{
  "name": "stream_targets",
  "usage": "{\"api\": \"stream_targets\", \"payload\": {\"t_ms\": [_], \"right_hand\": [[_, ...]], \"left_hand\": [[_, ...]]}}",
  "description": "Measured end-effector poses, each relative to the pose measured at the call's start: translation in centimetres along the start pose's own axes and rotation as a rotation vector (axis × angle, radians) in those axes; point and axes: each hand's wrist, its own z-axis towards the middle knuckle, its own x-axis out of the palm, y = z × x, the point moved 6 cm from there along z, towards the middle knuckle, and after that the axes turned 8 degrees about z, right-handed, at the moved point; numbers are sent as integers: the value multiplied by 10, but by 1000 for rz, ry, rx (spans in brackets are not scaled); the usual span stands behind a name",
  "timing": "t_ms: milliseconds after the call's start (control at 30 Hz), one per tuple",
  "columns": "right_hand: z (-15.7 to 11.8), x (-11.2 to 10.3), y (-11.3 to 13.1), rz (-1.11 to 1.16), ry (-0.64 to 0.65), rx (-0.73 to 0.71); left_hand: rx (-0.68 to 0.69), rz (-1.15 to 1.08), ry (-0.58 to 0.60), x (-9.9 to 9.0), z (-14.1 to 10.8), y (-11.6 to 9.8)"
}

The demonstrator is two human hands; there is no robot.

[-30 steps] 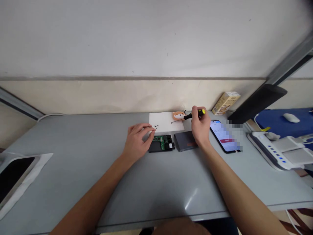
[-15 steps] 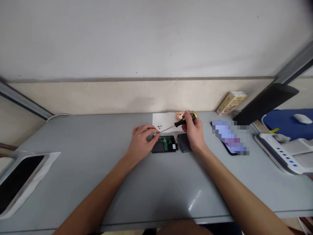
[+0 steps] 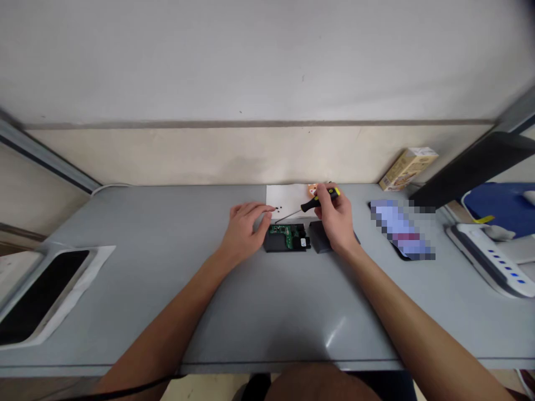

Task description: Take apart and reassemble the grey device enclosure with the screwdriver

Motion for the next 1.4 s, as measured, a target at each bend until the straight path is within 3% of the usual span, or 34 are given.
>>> {"api": "stream_targets", "payload": {"t_ms": [233,600,833,967,1167,1400], "right_hand": [[-2,5,0,-96,55,-47],[-3,6,0,-112,77,-60],[-5,11,14,-216,148,-173],[-2,24,26,-292,221,-217],[14,61,36,-328,449,-234],[11,60,27,-88,313,-233]], "left_hand": [[38,3,149,5,1,4],[62,15,253,11,0,-1],[54,-42,286,13,-2,-2],[56,-81,289,14,-3,0],[68,-103,278,14,-3,1],[71,-89,297,17,-2,3]]}}
